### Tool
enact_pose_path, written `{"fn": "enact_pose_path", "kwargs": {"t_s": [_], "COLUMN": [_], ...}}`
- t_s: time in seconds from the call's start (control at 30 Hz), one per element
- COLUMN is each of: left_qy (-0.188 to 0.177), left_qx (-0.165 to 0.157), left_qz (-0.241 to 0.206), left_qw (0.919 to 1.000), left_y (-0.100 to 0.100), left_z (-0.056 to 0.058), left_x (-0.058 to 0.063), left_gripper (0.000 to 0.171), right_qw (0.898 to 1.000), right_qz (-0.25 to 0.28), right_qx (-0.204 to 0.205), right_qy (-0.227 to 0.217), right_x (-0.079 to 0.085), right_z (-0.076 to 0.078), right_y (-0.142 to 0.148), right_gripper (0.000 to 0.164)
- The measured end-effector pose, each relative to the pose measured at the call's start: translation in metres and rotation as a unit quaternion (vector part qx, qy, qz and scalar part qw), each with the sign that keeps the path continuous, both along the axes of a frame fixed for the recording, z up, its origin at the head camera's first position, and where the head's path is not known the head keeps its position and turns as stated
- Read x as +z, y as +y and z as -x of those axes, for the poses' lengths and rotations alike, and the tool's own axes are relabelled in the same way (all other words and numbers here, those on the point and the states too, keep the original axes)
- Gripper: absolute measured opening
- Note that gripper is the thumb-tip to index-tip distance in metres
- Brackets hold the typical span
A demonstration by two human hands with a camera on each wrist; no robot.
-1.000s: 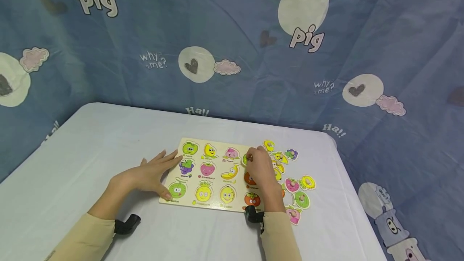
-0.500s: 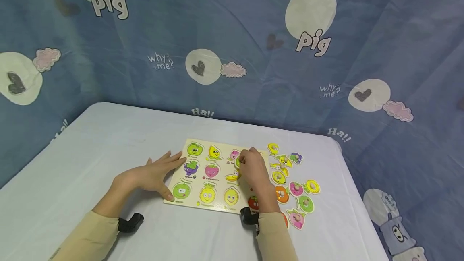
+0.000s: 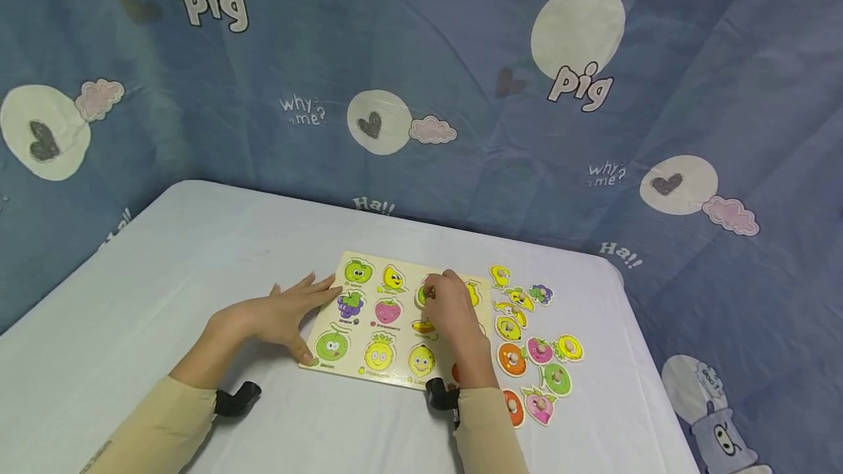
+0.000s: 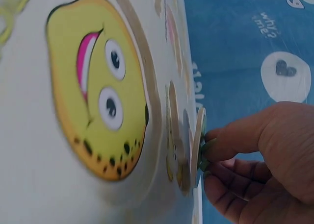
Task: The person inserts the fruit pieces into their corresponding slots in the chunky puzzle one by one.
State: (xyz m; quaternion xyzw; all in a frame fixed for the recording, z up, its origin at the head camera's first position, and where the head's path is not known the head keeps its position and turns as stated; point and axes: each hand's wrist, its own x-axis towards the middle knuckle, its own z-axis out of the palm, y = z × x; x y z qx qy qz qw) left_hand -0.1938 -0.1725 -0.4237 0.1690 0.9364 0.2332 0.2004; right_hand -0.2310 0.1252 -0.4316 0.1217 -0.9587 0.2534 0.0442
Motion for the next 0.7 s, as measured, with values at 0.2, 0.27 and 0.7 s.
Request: {"fn": "enact_pose_path", "kwargs": {"t_s": [0.2,0.27,0.7], "left_qy": [-0.002,-0.003,-0.001], "left_qx": [0.001,0.003,-0.003], "left_qz": [-0.004,-0.006,0.011], "left_qw": [1.0,1.0,0.9999], "left_y": [-0.002,-0.002,0.0], "left_z": [-0.002,-0.002,-0.003], "left_x": [0.0,0.0,0.002], "left_gripper": [0.126,0.126,0.122], "right_qw": [1.0,1.0,1.0], "right_qz": [-0.005,-0.01,-0.003], "right_qx": [0.01,0.011,0.021], "right_qy": [-0.015,-0.015,0.001], "right_x": [0.003,0.004,0.006], "right_z": [0.003,0.004,0.008], "right_y": [-0.011,-0.014,-0.036], "right_gripper": [0.012,0.013,0.017]}}
